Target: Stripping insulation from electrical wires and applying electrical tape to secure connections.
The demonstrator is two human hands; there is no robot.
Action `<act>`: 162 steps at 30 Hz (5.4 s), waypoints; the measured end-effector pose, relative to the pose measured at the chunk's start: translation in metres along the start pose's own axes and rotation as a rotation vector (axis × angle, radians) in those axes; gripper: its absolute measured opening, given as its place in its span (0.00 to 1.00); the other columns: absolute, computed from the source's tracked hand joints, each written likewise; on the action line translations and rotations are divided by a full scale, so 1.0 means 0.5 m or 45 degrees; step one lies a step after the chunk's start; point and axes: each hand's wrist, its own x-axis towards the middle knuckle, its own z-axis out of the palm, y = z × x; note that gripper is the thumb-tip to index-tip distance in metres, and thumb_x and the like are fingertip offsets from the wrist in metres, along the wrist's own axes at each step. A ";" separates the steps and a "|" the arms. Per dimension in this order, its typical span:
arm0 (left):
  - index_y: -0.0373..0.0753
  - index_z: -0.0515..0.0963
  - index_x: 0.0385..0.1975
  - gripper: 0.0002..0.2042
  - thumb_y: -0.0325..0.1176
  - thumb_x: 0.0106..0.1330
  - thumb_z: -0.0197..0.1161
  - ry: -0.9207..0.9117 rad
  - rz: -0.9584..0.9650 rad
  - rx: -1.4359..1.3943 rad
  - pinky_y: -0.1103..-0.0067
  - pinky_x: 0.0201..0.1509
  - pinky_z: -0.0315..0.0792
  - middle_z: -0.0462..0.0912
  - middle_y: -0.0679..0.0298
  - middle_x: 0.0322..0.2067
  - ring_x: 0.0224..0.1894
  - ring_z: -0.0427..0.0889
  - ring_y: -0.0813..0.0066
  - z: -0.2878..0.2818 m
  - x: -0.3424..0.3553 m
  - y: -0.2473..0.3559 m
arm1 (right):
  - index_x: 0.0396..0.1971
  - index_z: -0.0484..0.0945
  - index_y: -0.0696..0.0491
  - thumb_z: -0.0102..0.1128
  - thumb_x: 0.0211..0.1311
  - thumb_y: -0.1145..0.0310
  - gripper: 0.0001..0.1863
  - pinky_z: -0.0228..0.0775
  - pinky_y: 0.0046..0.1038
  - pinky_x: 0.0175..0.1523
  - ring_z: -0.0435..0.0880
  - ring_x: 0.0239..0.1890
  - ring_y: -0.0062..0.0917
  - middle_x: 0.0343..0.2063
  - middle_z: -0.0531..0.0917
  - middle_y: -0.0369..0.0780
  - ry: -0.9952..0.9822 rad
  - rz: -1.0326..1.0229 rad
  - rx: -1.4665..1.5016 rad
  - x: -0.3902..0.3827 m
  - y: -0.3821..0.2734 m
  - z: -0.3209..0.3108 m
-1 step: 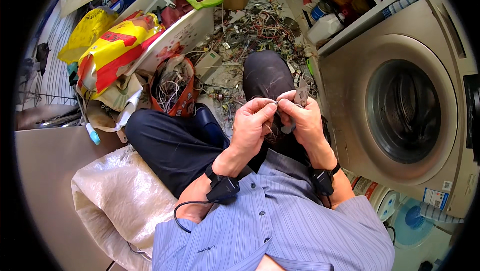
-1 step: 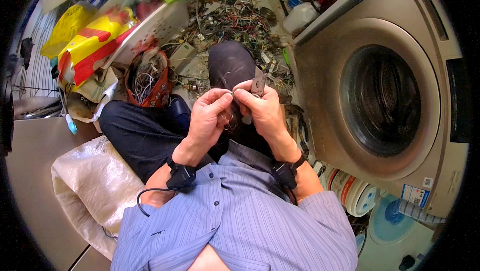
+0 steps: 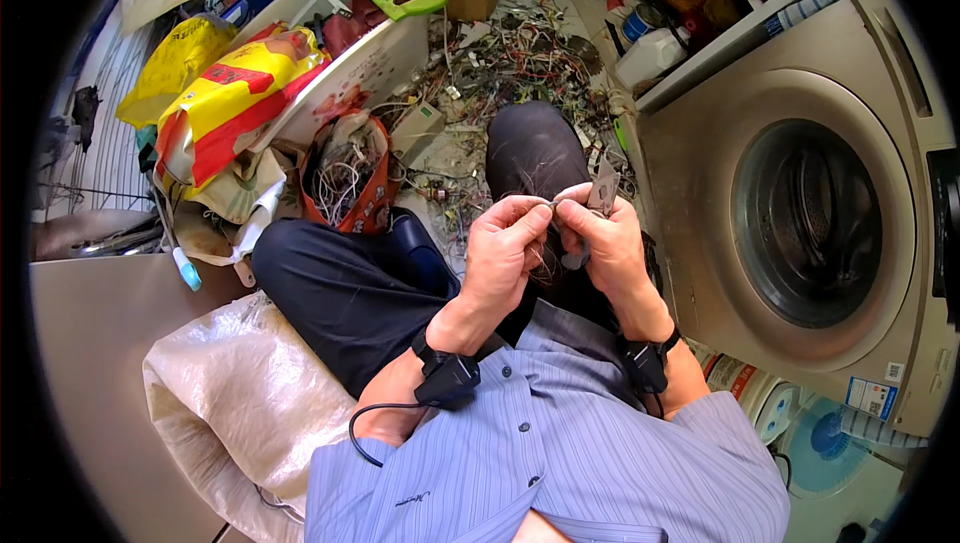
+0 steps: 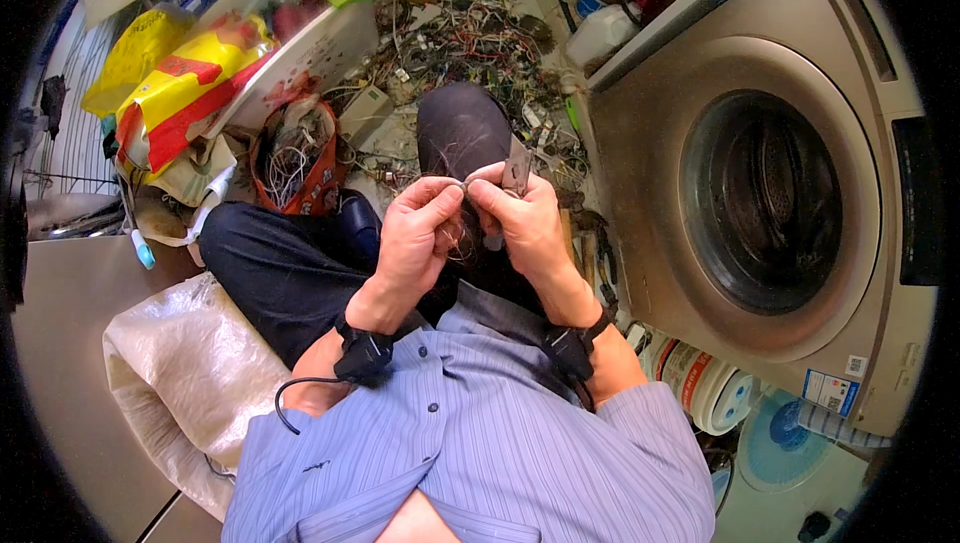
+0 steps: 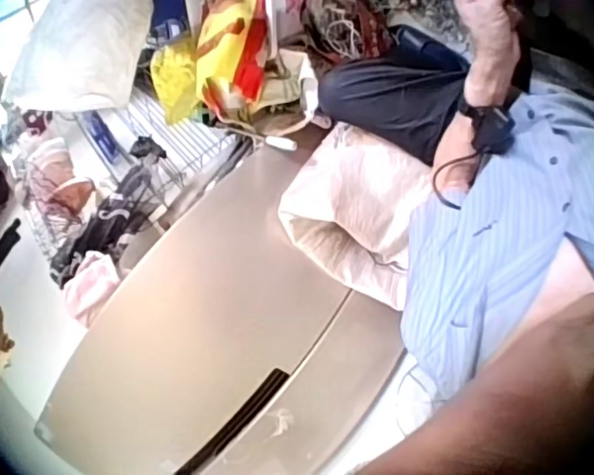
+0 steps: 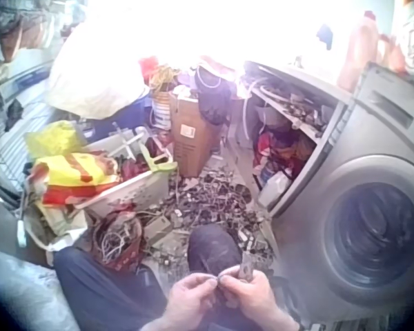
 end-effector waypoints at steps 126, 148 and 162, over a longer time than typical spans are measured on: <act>0.39 0.80 0.30 0.01 0.27 0.63 0.64 -0.077 -0.249 0.312 0.85 0.15 0.52 0.77 0.70 0.20 0.14 0.63 0.89 0.010 0.012 0.018 | 0.27 0.76 0.55 0.70 0.46 0.76 0.10 0.73 0.36 0.31 0.80 0.27 0.39 0.23 0.77 0.42 -0.121 -1.209 -1.418 0.016 -0.029 -0.028; 0.38 0.75 0.29 0.02 0.25 0.62 0.57 -0.080 -0.301 0.134 0.82 0.14 0.55 0.70 0.69 0.17 0.11 0.61 0.83 -0.014 0.004 -0.009 | 0.27 0.77 0.58 0.63 0.56 0.77 0.03 0.70 0.29 0.28 0.78 0.21 0.31 0.22 0.77 0.44 0.505 -1.029 -1.249 0.040 -0.082 -0.081; 0.39 0.80 0.36 0.03 0.29 0.68 0.66 -0.072 -0.272 0.125 0.86 0.17 0.55 0.75 0.72 0.22 0.14 0.63 0.88 -0.020 0.005 -0.001 | 0.33 0.82 0.59 0.63 0.62 0.76 0.03 0.70 0.21 0.36 0.77 0.29 0.13 0.25 0.81 0.33 0.507 -0.557 -0.789 -0.017 -0.059 -0.162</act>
